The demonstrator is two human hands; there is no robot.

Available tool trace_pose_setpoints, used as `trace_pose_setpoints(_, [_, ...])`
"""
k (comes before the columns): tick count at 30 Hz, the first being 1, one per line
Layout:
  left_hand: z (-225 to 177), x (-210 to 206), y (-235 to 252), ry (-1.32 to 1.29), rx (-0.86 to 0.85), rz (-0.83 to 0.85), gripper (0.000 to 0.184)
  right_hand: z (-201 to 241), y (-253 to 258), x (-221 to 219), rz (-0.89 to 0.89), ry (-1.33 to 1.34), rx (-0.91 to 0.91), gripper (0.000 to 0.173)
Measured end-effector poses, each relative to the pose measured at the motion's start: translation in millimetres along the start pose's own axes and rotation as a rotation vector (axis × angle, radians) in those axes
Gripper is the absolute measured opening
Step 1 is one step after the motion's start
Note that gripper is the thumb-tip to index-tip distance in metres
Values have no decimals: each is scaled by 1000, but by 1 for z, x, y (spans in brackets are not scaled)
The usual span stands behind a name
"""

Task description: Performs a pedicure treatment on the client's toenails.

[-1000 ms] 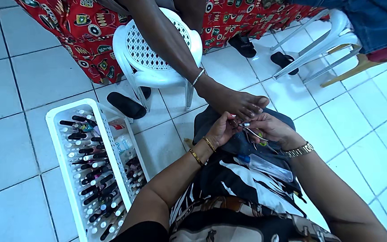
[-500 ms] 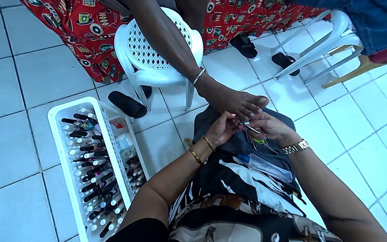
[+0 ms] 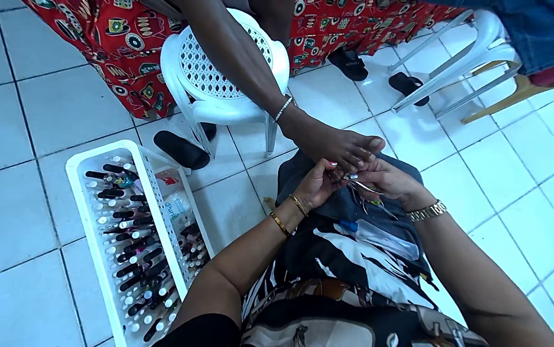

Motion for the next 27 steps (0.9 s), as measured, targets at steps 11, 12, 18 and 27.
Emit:
trace_pose_setpoints(11, [1,-1,-1,0,0,-9,26,-2,-3,-3,-57,65,-50,31])
trace_pose_setpoints(12, [1,-1,-2,-5,1,-12,27,-2,-4,-4,-76,63,-76,31])
trace_pose_setpoints(18, [0,-2,-3,18,-10,-19,24,-1,-6,-8,-183,84,-161,32])
trace_pose_setpoints(27, [0,0,-1,-1,-13,-15,25,-10,1,-3,-4,110,6,29])
Point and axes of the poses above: each hand's wrist, its own y-axis towards the middle knuckle, its own x-axis out of the back of the hand, z = x × y, the point moved 7 cm from there along y, towards the middle knuckle, and after that the axes turned 3 degrees about z, right-handed, at the moved point
